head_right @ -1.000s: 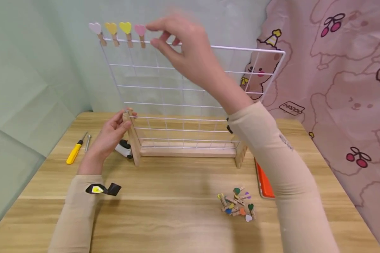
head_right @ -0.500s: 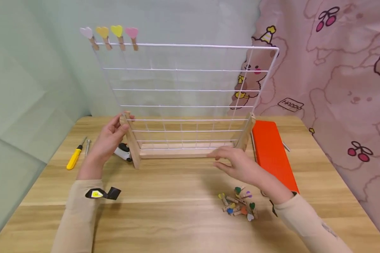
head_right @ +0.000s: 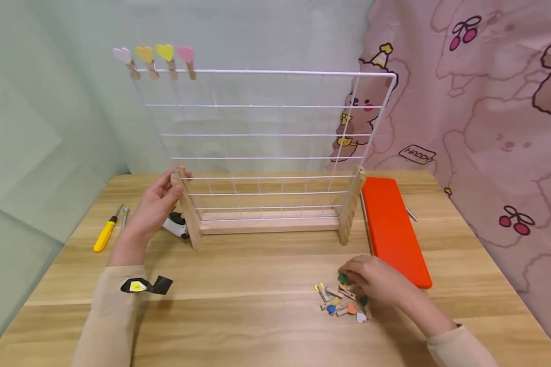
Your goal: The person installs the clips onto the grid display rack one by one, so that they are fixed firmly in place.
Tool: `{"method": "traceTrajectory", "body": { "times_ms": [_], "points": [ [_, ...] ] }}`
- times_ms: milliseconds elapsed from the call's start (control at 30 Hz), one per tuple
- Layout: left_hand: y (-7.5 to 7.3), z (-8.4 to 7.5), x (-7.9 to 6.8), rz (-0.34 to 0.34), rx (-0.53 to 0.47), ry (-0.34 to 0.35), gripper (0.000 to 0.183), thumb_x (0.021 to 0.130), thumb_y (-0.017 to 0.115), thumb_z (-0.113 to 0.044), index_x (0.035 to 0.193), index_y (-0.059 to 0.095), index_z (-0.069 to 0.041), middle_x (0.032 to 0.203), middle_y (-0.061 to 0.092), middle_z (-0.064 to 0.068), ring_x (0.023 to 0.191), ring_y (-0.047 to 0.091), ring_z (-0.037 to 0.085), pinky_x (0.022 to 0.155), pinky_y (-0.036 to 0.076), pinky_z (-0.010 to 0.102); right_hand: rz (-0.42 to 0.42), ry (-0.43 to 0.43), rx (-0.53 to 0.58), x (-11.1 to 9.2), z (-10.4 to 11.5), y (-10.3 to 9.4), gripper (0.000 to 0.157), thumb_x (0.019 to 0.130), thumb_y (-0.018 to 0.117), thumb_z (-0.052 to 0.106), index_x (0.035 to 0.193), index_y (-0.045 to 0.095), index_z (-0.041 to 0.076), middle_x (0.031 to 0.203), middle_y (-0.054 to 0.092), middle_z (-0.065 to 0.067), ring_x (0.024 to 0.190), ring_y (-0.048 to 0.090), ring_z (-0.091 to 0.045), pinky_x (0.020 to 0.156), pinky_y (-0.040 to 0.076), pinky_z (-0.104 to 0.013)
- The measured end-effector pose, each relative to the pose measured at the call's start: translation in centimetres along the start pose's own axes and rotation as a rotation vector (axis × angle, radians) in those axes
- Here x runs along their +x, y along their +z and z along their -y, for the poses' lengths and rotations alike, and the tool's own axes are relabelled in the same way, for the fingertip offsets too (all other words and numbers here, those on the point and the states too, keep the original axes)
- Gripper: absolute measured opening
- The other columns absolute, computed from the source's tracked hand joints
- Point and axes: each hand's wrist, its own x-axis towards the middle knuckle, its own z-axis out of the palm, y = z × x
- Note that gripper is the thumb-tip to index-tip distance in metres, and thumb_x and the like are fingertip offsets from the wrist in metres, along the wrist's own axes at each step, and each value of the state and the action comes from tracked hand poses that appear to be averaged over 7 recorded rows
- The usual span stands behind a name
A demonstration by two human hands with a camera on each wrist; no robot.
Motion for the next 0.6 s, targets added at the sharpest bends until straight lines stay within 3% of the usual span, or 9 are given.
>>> {"method": "traceTrajectory", "body": {
  "times_ms": [167, 367, 600],
  "points": [
    [-0.1, 0.2, -0.1, 0.013, 0.029, -0.008, 0.048, 0.088, 0.048, -0.025, 0.133, 0.033, -0.023, 0.132, 0.04, 0.001, 0.124, 0.032, 0.01, 0.096, 0.032, 0.018, -0.062, -0.054, -0.059, -0.3, -0.1, 0.6, 0.028, 0.072, 0.068, 0.007, 0.099, 0.063, 0.011, 0.093, 0.059, 0.007, 0.08, 0.055, -0.003, 0.067, 0.049, -0.02],
    [-0.2, 0.1, -0.2, 0.013, 0.02, 0.001, 0.048, 0.088, 0.048, -0.025, 0.134, 0.032, -0.021, 0.132, 0.04, 0.002, 0.124, 0.032, 0.011, 0.096, 0.032, 0.018, -0.167, -0.087, -0.221, 0.2, 0.3, 0.8, 0.033, 0.07, 0.07, 0.017, 0.103, 0.065, 0.017, 0.094, 0.063, 0.011, 0.087, 0.057, -0.007, 0.072, 0.039, -0.033],
    [-0.1, -0.2, -0.3, 0.007, 0.017, 0.004, 0.047, 0.088, 0.048, -0.023, 0.133, 0.033, -0.021, 0.133, 0.039, 0.006, 0.124, 0.032, 0.013, 0.095, 0.033, 0.017, -0.083, -0.099, -0.199, 0.8, 0.3, 0.6, 0.027, 0.07, 0.069, 0.012, 0.097, 0.067, 0.016, 0.093, 0.062, 0.009, 0.085, 0.057, -0.01, 0.074, 0.047, -0.033]
  ]
}}
